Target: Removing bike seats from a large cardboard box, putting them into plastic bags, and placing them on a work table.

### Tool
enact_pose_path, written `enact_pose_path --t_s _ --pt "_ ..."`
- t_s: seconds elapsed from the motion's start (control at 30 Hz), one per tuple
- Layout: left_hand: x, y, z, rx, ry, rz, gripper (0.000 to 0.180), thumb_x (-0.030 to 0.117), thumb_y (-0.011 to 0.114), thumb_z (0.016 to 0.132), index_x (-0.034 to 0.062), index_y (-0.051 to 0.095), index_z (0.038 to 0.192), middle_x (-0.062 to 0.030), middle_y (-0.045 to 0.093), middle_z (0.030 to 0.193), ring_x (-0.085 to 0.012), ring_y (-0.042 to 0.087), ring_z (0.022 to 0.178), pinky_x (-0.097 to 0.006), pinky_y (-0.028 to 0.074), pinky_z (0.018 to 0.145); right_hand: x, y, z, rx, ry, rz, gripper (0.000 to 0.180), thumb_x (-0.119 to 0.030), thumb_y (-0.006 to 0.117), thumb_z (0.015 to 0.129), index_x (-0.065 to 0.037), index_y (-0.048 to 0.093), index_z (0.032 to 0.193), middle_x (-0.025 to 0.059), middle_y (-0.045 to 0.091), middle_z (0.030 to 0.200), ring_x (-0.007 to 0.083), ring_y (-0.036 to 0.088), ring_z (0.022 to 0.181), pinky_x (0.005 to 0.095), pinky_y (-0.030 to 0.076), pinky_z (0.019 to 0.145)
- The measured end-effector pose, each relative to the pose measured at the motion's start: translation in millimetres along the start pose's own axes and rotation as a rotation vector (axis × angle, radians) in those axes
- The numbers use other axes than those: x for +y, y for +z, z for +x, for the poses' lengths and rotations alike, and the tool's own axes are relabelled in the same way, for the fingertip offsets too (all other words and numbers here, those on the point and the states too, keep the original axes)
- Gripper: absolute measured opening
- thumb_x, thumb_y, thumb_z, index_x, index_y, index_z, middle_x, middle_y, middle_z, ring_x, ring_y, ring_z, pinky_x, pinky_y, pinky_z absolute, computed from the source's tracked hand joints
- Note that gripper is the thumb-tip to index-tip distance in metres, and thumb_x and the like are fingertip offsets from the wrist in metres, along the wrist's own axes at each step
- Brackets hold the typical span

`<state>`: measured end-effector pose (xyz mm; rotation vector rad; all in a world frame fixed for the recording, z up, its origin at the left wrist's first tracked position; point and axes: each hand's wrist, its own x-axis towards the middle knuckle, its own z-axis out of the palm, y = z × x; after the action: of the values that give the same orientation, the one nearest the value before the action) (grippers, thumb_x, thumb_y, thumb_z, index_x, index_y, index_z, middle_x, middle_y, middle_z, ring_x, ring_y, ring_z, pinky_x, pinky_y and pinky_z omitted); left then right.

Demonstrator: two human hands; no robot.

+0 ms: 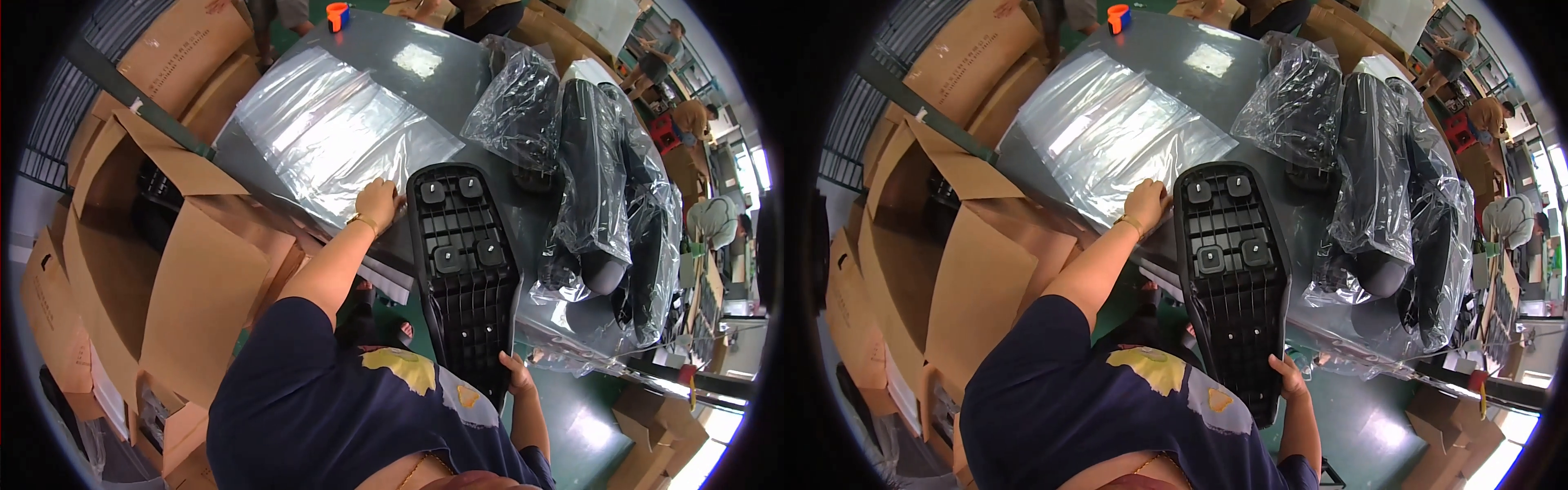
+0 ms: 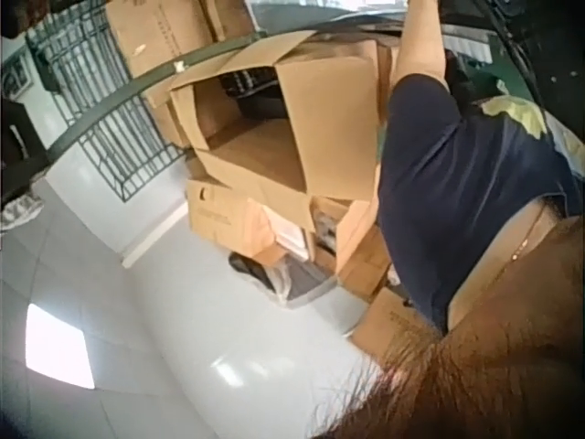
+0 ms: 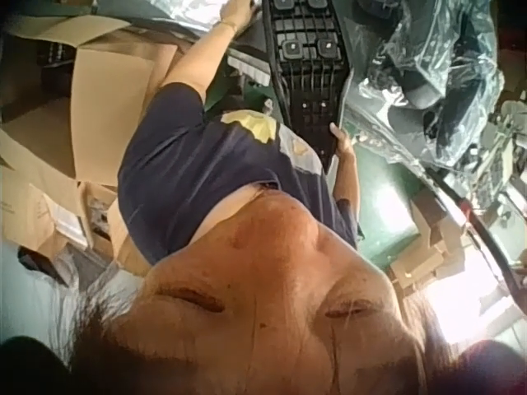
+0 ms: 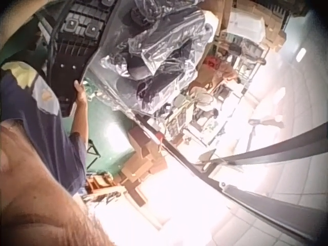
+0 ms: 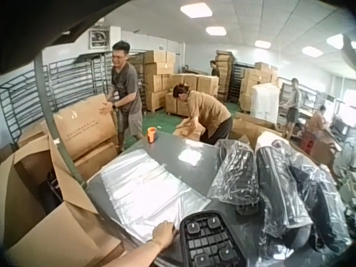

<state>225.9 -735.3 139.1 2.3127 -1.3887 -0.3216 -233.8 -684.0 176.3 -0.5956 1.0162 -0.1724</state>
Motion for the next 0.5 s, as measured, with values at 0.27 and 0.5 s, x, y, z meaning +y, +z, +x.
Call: enact_pose_path --t_s 0.27,0.5 --pt "-47.2 11.3 28.0 -0.055 -0.135 -0.358 0.031 0.026 0.044 0.09 0.0019 0.064 0.087 -0.0211 0.062 0.091 -0.0376 0.059 0.086 -0.045 0.046 0.077 14.2 7.5 15.1 0.361 -0.041 -0.288 0.055 -0.042 0.065 0.084 0.005 0.057 0.113 0.0073 0.064 0.1 0.0154 0.06 0.088 0.0285 0.047 0.08" --pt "-43.9 -14.9 31.4 -0.091 -0.288 -0.62 0.03 0.017 0.077 0.068 0.0003 0.062 0.088 -0.0092 0.065 0.077 -0.018 0.062 0.071 -0.03 0.049 0.065 38.1 -11.7 19.5 0.566 -0.299 -0.6 0.046 -0.044 0.065 0.084 0.002 0.065 0.084 -0.0018 0.058 0.073 0.0072 0.048 0.07 0.0252 0.042 0.062"
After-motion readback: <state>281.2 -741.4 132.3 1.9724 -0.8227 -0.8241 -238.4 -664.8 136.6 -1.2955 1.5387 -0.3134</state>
